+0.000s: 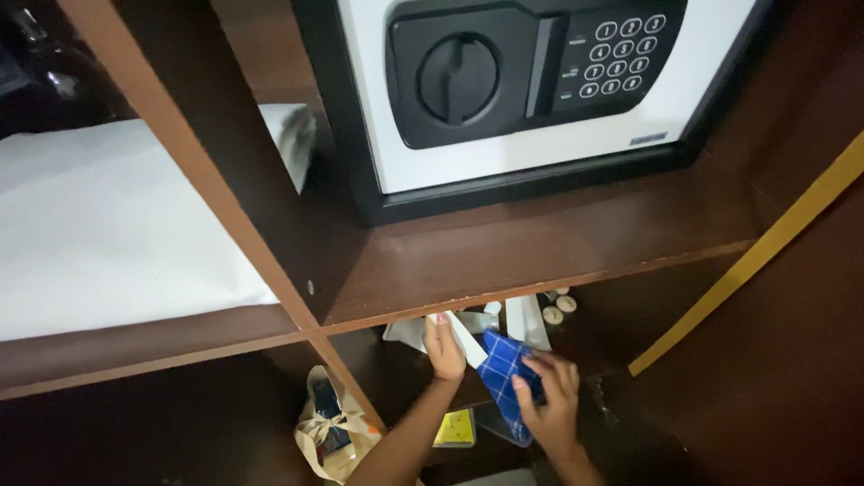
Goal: The person organizes a cluttered shelf in a wooden cabinet by sorting various small white boxes, packets, and containers. They pick up items from a disorganized pile, separate them, and arrange them into neat rows and stacks on the shelf.
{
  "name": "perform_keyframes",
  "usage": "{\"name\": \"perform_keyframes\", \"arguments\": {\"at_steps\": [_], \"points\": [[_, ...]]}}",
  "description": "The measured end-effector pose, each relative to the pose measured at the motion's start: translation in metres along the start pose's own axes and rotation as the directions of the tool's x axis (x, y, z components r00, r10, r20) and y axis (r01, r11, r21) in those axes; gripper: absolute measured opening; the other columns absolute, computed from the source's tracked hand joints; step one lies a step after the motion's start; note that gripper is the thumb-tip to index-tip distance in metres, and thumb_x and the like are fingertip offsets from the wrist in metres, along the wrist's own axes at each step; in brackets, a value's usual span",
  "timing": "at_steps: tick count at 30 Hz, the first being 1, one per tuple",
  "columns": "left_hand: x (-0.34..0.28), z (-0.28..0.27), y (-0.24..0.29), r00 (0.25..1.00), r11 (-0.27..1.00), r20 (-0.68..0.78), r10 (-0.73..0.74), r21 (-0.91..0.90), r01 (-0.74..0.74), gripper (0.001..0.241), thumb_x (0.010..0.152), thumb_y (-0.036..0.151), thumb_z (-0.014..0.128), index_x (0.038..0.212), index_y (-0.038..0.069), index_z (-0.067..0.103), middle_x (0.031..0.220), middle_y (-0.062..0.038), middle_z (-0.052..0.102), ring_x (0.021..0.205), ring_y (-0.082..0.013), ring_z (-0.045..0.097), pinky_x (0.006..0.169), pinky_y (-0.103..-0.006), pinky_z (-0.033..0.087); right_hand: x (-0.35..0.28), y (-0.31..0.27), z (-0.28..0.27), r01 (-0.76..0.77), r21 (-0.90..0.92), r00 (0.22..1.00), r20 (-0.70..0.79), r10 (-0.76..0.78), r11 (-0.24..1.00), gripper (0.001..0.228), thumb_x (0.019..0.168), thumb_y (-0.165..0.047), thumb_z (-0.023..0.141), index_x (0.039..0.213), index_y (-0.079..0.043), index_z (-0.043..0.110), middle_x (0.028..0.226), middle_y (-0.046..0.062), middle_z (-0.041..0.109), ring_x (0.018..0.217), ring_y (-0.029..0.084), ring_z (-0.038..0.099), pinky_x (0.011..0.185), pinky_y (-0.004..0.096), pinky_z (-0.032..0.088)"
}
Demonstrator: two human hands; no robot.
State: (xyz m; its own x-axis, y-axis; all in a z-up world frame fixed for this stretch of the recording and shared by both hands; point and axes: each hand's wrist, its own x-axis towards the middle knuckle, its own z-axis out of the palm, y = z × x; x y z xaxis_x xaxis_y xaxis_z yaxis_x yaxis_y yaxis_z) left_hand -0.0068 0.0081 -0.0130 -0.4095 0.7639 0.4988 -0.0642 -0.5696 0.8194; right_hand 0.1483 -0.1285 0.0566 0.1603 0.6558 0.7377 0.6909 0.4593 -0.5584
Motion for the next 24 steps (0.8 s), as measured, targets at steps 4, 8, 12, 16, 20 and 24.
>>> {"name": "perform_keyframes", "arguments": {"at_steps": [4,8,12,16,20,24], "points": [[0.0,0.002,0.004,1.0,1.0,0.016,-0.001,-0.03,0.001,0.031,0.108,0.017,0.043,0.119,-0.004,0.063,0.087,-0.006,0.067,0.071,-0.011,0.052,0.066,-0.0262,0.044,-0.03,0.025,0.011,-0.032,-0.143,0.989,0.141,0.052,0.989,0.055,0.076,-0.046,0.081,0.119,-0.013,0.07,0.124,0.01,0.062,0.109,0.03,0.055,0.096,0.048,0.044],[-0.002,0.002,0.012,0.999,1.0,0.042,-0.017,-0.017,0.018,0.035,0.108,0.019,0.042,0.124,-0.005,0.061,0.094,-0.009,0.068,0.077,-0.0133,0.055,0.072,-0.0274,0.047,-0.031,0.015,0.009,0.084,-0.211,0.974,0.224,-0.035,0.974,0.067,0.073,-0.047,0.083,0.131,-0.017,0.065,0.139,0.007,0.056,0.117,0.033,0.051,0.102,0.047,0.04],[-0.013,-0.006,0.032,0.997,0.999,0.069,-0.037,0.028,0.036,0.031,0.108,0.022,0.042,0.103,-0.002,0.061,0.069,-0.001,0.053,0.061,-0.0093,0.041,0.054,-0.0283,0.036,-0.029,0.02,0.009,0.098,-0.095,0.966,0.25,-0.071,0.991,0.034,0.082,-0.027,0.076,0.113,-0.013,0.072,0.126,0.005,0.064,0.114,0.033,0.054,0.102,0.045,0.044],[-0.032,-0.02,0.069,0.99,0.999,0.142,-0.016,-0.034,0.021,0.025,0.105,0.018,0.041,0.103,0.0,0.058,0.076,-0.009,0.066,0.061,-0.0157,0.056,0.059,-0.0288,0.047,-0.036,0.044,0.017,-0.01,-0.052,0.964,0.267,0.023,0.999,0.026,0.087,-0.028,0.072,0.106,-0.011,0.072,0.112,0.006,0.069,0.111,0.03,0.058,0.095,0.044,0.048],[-0.05,-0.035,0.099,0.971,0.988,0.219,-0.094,-0.103,0.119,0.029,0.104,0.017,0.044,0.108,-0.005,0.063,0.074,-0.011,0.066,0.061,-0.0179,0.06,0.06,-0.0295,0.051,-0.046,0.055,0.022,-0.334,0.283,0.942,0.086,0.323,0.899,0.018,0.094,-0.018,0.061,0.102,-0.003,0.066,0.081,0.007,0.064,0.062,0.015,0.055,0.054,0.028,0.049],[-0.054,-0.05,0.146,0.91,0.984,0.387,-0.148,-0.034,0.174,0.027,0.103,0.019,0.047,0.105,-0.001,0.065,0.069,-0.01,0.066,0.056,-0.0154,0.057,0.055,-0.0279,0.047,-0.046,0.034,0.02,-0.497,0.437,0.854,0.097,0.51,0.75,0.017,0.1,-0.016,0.06,0.102,0.0,0.066,0.074,0.003,0.061,0.063,0.011,0.049,0.059,0.025,0.044]]}}
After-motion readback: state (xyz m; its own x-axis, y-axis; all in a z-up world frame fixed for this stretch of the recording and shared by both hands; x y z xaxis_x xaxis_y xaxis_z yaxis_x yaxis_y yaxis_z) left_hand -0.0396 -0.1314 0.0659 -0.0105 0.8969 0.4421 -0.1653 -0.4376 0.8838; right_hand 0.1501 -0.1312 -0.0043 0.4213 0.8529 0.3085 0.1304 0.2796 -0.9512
